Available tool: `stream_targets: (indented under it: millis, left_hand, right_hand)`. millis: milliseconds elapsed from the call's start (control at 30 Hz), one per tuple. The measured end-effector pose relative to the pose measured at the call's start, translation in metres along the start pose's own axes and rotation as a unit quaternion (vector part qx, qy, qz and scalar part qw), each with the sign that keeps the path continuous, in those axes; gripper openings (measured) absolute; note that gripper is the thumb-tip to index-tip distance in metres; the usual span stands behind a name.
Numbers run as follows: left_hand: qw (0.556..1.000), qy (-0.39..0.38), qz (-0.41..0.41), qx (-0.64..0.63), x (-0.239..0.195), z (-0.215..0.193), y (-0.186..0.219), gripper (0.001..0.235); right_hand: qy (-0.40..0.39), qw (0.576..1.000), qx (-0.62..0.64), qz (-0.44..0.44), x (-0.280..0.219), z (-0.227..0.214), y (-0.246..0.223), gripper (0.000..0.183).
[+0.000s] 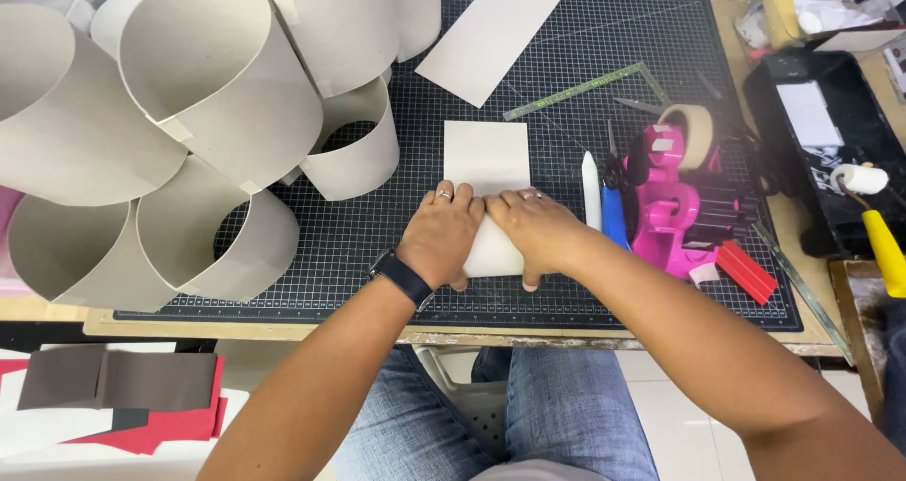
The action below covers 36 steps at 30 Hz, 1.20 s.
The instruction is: Assembling and joining cardboard cylinders using adhesive tape on a workshop table.
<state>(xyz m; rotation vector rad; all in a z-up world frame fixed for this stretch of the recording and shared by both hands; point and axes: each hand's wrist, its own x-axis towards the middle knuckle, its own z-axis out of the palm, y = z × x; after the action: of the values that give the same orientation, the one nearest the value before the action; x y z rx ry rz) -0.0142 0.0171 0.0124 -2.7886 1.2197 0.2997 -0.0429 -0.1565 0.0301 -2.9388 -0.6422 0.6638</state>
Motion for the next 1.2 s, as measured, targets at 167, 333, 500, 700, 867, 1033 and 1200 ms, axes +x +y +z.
stream_targets:
  millis: [167, 333, 500, 700, 867, 1033, 1200]
  left_hand:
    - [1.0, -0.003, 0.005, 0.012, 0.002, 0.007, 0.002, 0.114]
    - [1.0, 0.0, -0.002, 0.017, 0.001, 0.006, 0.004, 0.115]
    - [0.999, 0.015, -0.002, 0.033, -0.002, 0.007, 0.007, 0.115]
    - [0.998, 0.02, 0.011, 0.05, -0.006, 0.007, 0.006, 0.12]
    - [0.998, 0.02, 0.02, 0.049, -0.007, 0.003, 0.006, 0.109]
    - [0.999, 0.02, 0.013, 0.033, -0.009, 0.006, 0.006, 0.112]
    - [0.999, 0.02, 0.014, 0.029, -0.008, 0.006, 0.004, 0.111]
  right_hand:
    - [0.001, 1.0, -0.001, 0.008, -0.001, 0.002, -0.001, 0.125]
    - [0.01, 1.0, 0.005, 0.003, -0.007, 0.002, -0.003, 0.123]
    - [0.017, 1.0, -0.012, 0.001, -0.012, -0.006, -0.009, 0.133]
    - [0.011, 1.0, -0.023, 0.004, -0.007, 0.005, -0.007, 0.13]
    - [0.014, 1.0, -0.023, 0.003, -0.008, 0.008, -0.006, 0.124]
    - [0.025, 1.0, -0.017, -0.003, -0.01, 0.009, -0.008, 0.125]
    - [0.025, 0.999, -0.035, 0.0, -0.01, 0.006, -0.009, 0.128]
